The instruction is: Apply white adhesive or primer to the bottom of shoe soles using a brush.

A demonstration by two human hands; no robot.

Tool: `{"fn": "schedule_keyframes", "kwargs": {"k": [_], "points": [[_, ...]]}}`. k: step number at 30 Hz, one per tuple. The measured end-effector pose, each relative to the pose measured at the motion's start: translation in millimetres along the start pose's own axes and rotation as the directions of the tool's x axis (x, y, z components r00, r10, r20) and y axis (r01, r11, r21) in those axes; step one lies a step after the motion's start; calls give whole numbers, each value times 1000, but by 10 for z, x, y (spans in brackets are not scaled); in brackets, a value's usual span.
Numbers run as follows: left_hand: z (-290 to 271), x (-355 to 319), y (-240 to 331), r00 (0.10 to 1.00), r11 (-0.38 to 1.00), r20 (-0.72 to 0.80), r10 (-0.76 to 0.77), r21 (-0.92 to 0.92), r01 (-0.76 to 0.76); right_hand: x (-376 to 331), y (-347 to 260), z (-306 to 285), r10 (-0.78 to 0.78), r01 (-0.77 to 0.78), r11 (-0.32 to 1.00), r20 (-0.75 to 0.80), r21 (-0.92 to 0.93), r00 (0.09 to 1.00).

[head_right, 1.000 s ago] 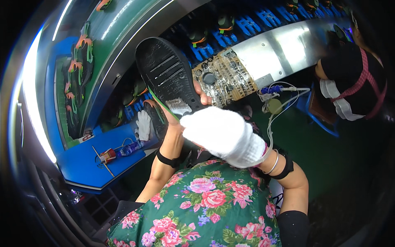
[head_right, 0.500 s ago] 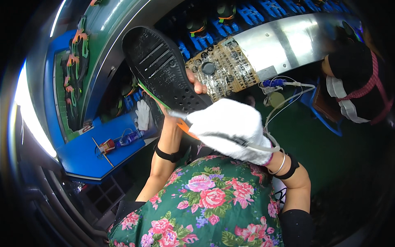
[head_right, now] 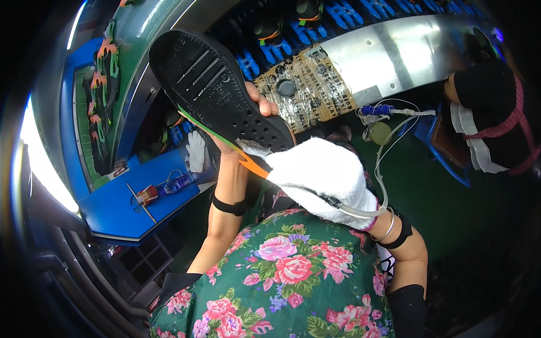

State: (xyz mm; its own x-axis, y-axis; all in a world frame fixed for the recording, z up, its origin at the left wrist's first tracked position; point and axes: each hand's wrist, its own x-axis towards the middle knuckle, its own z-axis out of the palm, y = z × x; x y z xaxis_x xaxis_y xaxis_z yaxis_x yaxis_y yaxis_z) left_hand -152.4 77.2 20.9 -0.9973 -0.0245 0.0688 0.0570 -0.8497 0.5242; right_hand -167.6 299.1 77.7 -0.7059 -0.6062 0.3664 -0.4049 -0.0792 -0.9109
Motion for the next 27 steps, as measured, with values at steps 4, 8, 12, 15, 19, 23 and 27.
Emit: {"fn": "schedule_keyframes", "kwargs": {"k": [4, 8, 12, 15, 19, 23, 27], "points": [[80, 34, -12, 1000, 999, -14, -28, -36, 28, -30, 71, -13, 123, -121, 973, 2, 194, 992], [46, 44, 14, 999, 999, 40, -35, 5, 35, -49, 150, -52, 90, -80, 984, -50, 161, 995], [106, 91, 37, 997, 999, 54, -54, 10, 54, -53, 102, -63, 66, -67, 987, 14, 147, 998], [95, 101, 65, 994, 995, 75, -75, 69, 70, -80, 137, -69, 114, -117, 973, 27, 200, 993], [111, 147, 94, 990, 995, 114, -83, 60, 76, -60, 87, -72, 48, -48, 992, 2, 119, 999], [91, 193, 128, 982, 995, 168, -89, 63, 79, -68, 93, -70, 84, -84, 986, 10, 146, 996], [81, 223, 180, 978, 988, 168, -120, 118, 101, -60, 26, -44, 91, -91, 990, 5, 108, 996]]}}
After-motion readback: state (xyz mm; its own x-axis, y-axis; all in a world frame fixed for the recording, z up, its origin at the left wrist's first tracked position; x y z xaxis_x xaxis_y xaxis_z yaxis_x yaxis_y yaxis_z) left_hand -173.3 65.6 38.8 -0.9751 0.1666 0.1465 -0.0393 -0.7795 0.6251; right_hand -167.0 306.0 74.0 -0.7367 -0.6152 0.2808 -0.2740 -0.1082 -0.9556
